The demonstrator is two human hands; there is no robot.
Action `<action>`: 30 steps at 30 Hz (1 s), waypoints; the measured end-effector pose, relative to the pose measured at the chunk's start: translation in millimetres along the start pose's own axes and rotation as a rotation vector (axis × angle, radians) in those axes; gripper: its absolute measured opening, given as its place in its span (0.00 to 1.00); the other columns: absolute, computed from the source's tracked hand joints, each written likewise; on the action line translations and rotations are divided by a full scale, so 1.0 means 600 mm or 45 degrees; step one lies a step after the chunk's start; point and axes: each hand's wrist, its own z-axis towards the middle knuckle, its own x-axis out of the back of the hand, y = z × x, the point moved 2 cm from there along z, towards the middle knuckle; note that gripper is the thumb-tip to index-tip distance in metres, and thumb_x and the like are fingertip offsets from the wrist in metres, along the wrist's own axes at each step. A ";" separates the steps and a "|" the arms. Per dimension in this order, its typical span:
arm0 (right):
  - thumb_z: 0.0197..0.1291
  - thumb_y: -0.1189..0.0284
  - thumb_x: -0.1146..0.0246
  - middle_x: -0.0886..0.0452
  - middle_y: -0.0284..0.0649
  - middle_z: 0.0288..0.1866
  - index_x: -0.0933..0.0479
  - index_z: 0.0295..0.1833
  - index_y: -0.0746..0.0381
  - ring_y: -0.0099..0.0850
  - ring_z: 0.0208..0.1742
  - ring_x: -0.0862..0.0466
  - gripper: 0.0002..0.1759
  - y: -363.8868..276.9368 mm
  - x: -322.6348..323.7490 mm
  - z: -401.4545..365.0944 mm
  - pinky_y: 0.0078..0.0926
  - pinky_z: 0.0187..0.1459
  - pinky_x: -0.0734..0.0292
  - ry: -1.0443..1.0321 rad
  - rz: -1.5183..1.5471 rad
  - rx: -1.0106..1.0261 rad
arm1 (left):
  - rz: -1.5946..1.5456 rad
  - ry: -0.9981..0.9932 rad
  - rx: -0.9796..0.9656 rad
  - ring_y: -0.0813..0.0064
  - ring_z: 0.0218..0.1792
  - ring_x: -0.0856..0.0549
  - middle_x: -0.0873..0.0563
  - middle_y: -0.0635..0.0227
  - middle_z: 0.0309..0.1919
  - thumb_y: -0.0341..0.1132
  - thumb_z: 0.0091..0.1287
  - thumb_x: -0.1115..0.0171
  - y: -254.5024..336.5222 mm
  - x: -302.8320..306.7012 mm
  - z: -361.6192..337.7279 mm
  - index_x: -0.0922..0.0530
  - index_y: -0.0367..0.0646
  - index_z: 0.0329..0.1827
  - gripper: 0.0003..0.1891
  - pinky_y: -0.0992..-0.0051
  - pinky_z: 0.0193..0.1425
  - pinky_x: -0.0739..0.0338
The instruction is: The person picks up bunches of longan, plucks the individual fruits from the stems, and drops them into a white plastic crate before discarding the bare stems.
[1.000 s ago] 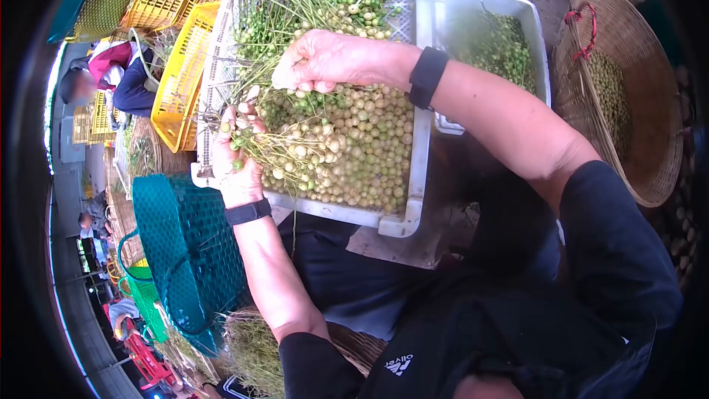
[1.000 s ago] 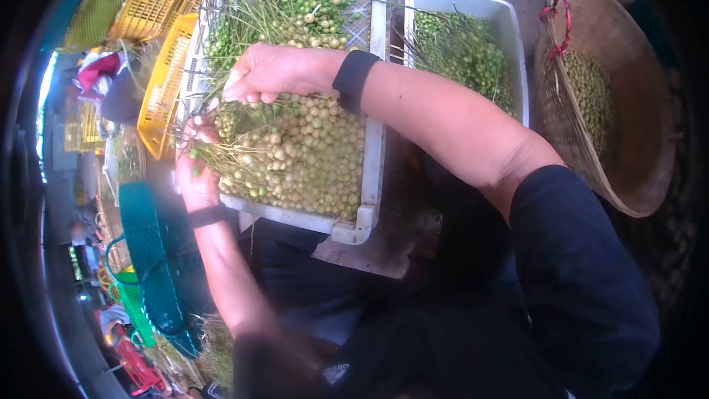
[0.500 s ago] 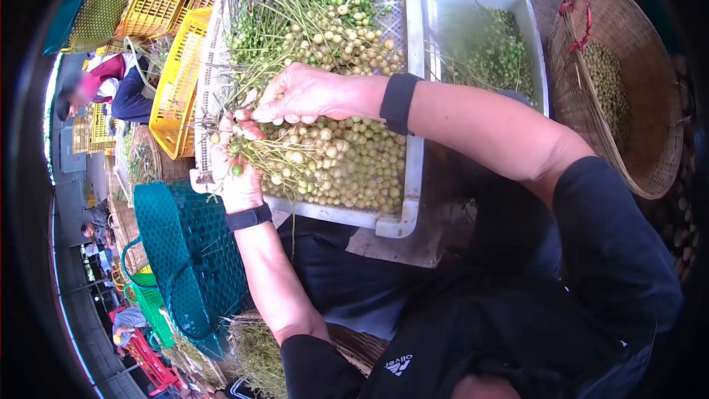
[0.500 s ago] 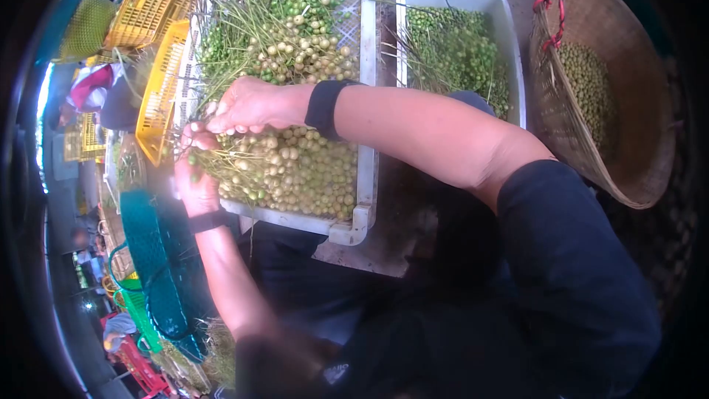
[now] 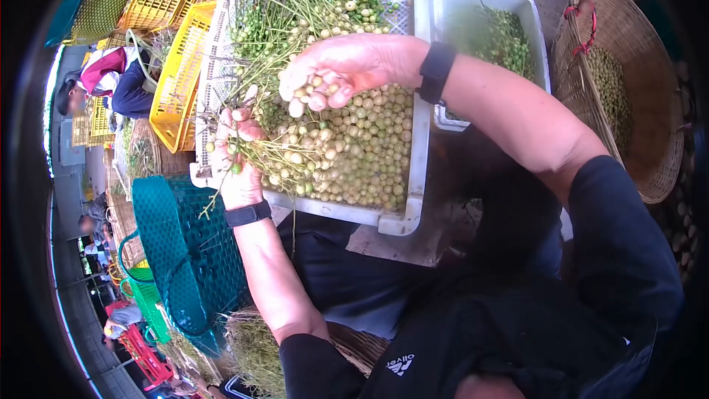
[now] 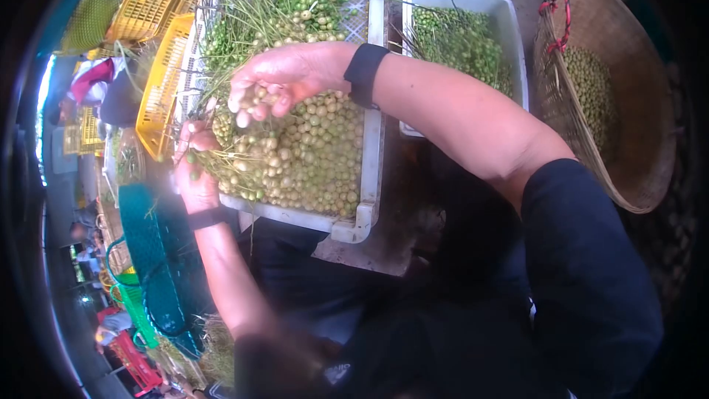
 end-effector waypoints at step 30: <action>0.59 0.58 0.38 0.28 0.27 0.24 0.23 0.33 0.62 0.13 0.21 0.29 0.16 0.071 -0.003 0.031 0.10 0.14 0.44 0.133 -0.685 -0.225 | 0.162 -0.275 0.079 0.82 0.18 0.35 0.31 0.68 0.25 0.37 0.74 0.57 -0.004 -0.006 0.002 0.35 0.22 0.50 0.19 0.81 0.20 0.34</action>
